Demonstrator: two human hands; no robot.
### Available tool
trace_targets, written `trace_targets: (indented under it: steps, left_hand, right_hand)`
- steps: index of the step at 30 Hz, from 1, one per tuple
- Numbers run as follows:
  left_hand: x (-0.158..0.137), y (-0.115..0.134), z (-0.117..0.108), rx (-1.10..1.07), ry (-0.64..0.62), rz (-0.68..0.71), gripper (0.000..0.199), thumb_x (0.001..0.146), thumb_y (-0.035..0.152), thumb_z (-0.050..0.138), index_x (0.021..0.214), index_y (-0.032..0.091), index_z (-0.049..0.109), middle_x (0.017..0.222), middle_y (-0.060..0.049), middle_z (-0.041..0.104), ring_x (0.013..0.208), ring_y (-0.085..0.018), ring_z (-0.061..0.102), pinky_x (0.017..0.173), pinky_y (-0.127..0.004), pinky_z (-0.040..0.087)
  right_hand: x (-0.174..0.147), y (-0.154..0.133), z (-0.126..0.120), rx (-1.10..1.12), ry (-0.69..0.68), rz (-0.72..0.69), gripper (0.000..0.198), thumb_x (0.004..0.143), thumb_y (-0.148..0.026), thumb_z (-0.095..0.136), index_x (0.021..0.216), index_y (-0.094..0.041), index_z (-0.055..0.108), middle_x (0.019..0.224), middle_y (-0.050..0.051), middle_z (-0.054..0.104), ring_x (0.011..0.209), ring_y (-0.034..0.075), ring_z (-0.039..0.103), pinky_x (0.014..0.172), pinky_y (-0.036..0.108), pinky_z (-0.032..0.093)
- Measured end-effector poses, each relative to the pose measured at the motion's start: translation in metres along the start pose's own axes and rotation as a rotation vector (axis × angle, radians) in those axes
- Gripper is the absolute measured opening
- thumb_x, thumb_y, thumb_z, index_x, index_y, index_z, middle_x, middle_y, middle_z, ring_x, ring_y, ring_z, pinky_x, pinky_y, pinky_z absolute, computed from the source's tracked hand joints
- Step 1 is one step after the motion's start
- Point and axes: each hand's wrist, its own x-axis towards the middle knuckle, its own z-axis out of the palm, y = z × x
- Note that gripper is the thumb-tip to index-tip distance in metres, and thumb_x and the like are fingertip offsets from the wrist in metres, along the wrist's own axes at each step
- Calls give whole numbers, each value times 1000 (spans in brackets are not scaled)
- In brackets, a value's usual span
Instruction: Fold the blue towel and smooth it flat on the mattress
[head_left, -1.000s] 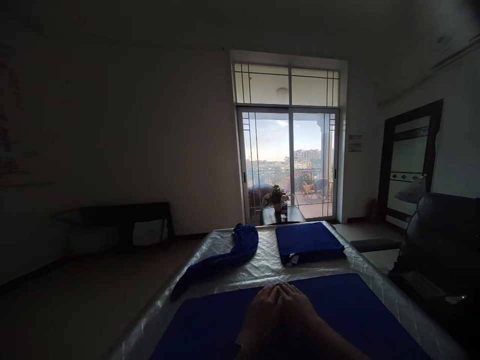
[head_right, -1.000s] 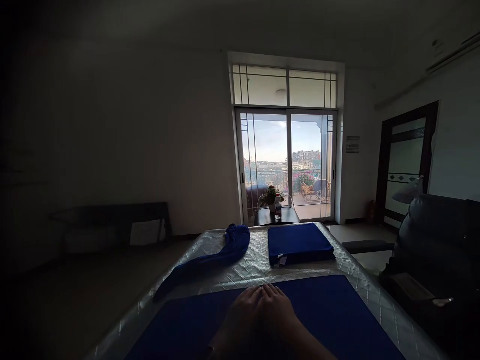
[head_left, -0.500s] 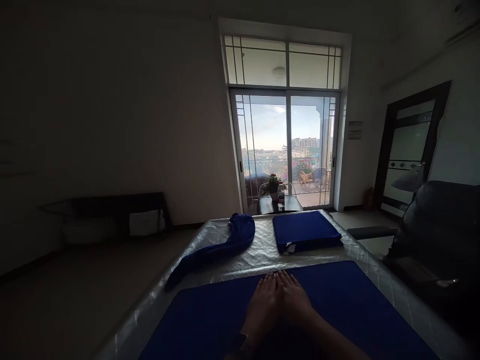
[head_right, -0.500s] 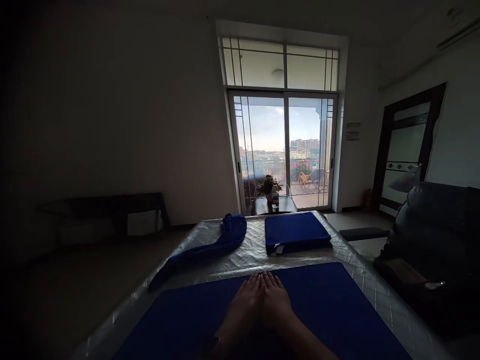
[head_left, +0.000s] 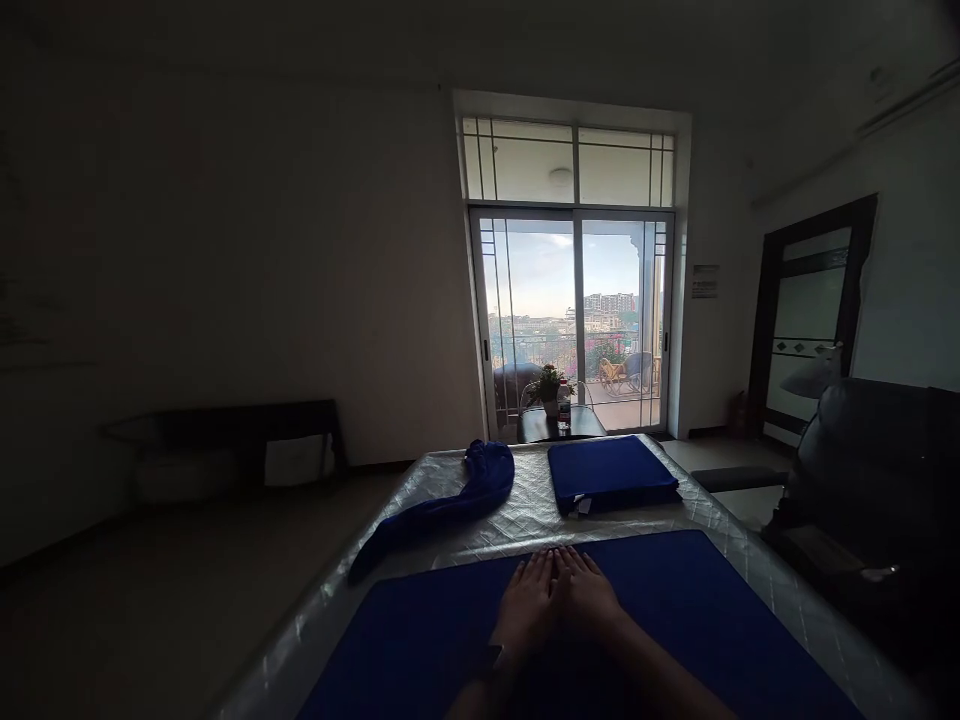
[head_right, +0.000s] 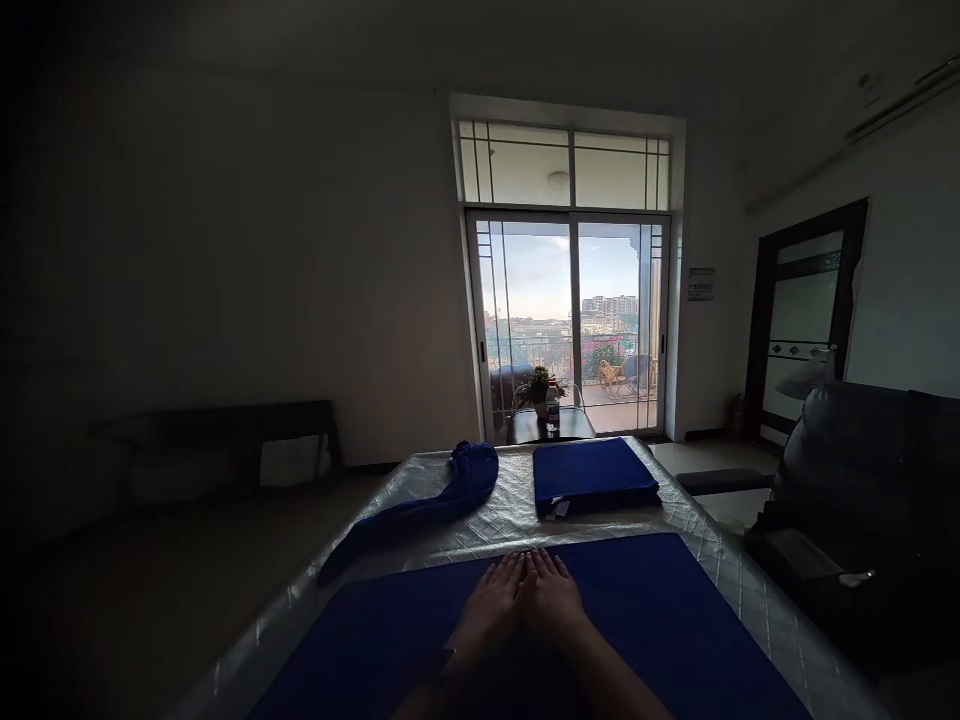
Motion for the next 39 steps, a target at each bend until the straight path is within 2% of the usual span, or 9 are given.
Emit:
trace_targets:
  steps: [9, 14, 20, 25, 32, 39]
  left_hand:
    - [-1, -15, -8, 46, 15, -46, 82, 95, 64, 7, 156, 15, 32, 164, -12, 30, 153, -27, 19, 128, -48, 19]
    - [1, -17, -6, 64, 33, -33, 82, 97, 63, 8, 156, 13, 34, 164, -12, 30, 153, -28, 19, 128, -49, 18]
    - [-5, -29, -12, 90, 27, -49, 82, 97, 64, 9, 156, 11, 32, 164, -13, 27, 153, -28, 19, 127, -48, 21]
    - [-19, -75, -32, 148, 23, -144, 83, 98, 61, 7, 155, 6, 31, 164, -16, 27, 154, -28, 19, 127, -49, 18]
    - [-49, -149, -55, 212, 63, -338, 76, 100, 57, 11, 156, 9, 30, 164, -11, 29, 154, -22, 22, 127, -42, 16]
    - [-70, -218, -67, 204, 183, -457, 71, 100, 55, 17, 153, 12, 38, 162, -12, 33, 151, -25, 29, 121, -44, 27]
  right_hand:
    - [-6, 31, -30, 3, 1, 170, 69, 98, -46, 20, 157, -14, 31, 166, 10, 27, 154, 23, 22, 126, 41, 13]
    - [-6, 37, -33, 5, -5, 183, 72, 97, -48, 20, 156, -8, 30, 165, 13, 28, 154, 24, 22, 126, 43, 13]
    - [-9, 44, -37, -5, -15, 200, 71, 97, -51, 22, 157, -12, 29, 166, 9, 28, 154, 22, 22, 126, 40, 12]
    - [-19, 76, -52, -37, -3, 308, 71, 97, -50, 22, 158, -13, 26, 167, 8, 25, 155, 20, 18, 126, 38, 9]
    - [-33, 134, -71, -105, 27, 479, 65, 99, -43, 26, 158, -16, 28, 167, 7, 28, 155, 16, 17, 124, 31, 10]
    - [-45, 185, -86, -173, 59, 569, 61, 101, -41, 25, 157, -16, 30, 167, 11, 26, 155, 16, 19, 123, 33, 15]
